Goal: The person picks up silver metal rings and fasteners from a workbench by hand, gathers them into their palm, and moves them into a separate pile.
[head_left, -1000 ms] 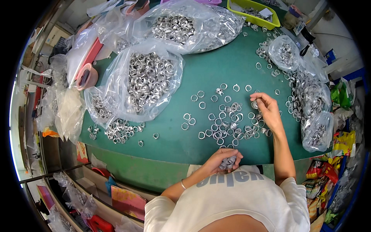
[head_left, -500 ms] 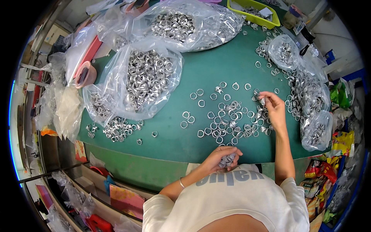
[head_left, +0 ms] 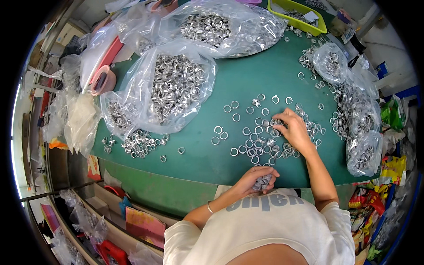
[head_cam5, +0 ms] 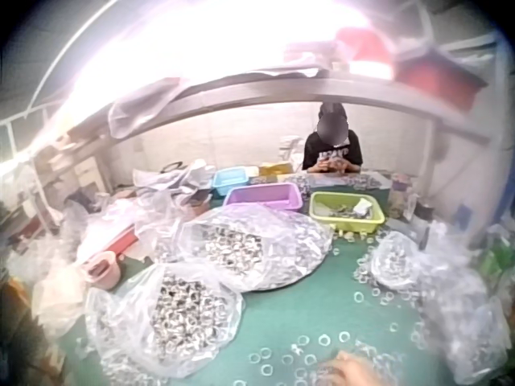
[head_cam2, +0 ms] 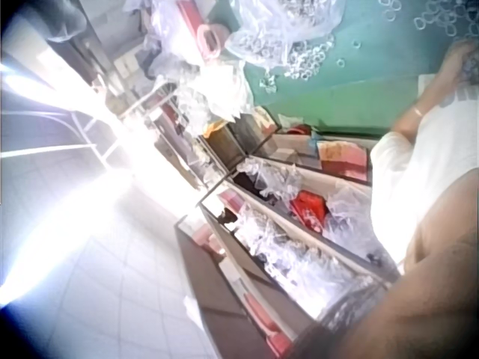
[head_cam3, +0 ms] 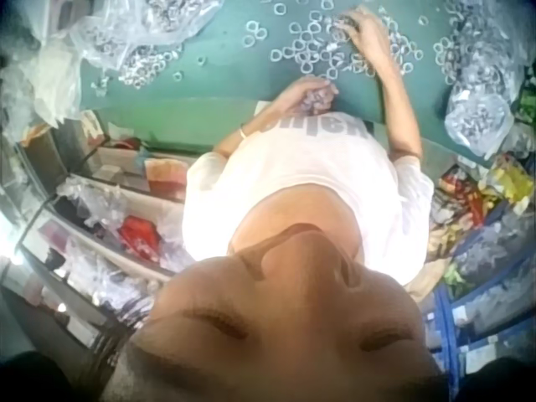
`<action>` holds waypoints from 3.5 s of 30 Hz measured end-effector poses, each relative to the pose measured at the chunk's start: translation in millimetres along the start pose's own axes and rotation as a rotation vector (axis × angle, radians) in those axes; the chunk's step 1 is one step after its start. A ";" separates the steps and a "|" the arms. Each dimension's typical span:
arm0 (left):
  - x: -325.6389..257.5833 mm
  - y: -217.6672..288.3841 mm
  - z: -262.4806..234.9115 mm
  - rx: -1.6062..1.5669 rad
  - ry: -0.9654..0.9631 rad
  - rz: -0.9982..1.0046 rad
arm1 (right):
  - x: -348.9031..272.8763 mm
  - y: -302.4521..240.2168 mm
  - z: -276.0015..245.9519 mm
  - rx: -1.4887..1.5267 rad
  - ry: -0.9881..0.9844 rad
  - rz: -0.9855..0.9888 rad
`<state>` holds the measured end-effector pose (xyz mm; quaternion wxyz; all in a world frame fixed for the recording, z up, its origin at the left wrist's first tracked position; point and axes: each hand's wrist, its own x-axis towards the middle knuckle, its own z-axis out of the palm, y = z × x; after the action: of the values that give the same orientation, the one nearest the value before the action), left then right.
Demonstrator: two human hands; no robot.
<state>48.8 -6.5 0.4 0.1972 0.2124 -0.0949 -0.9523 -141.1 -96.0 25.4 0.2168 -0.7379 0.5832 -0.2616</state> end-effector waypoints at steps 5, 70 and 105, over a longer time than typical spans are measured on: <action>-0.9 0.9 0.2 -0.008 0.030 -0.010 | 1.4 2.5 -24.6 1.452 -0.187 0.387; -15.8 20.0 8.4 -0.557 0.010 0.336 | -13.4 -84.9 -26.4 0.087 -0.460 -0.344; -30.0 29.3 -12.3 -0.466 0.172 0.439 | 24.2 -58.7 18.0 0.944 -0.476 0.521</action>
<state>89.0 -21.7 8.3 0.4481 0.2158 0.0989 -0.8619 -81.3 -106.0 51.6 0.7037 -0.4326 0.5009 -0.2583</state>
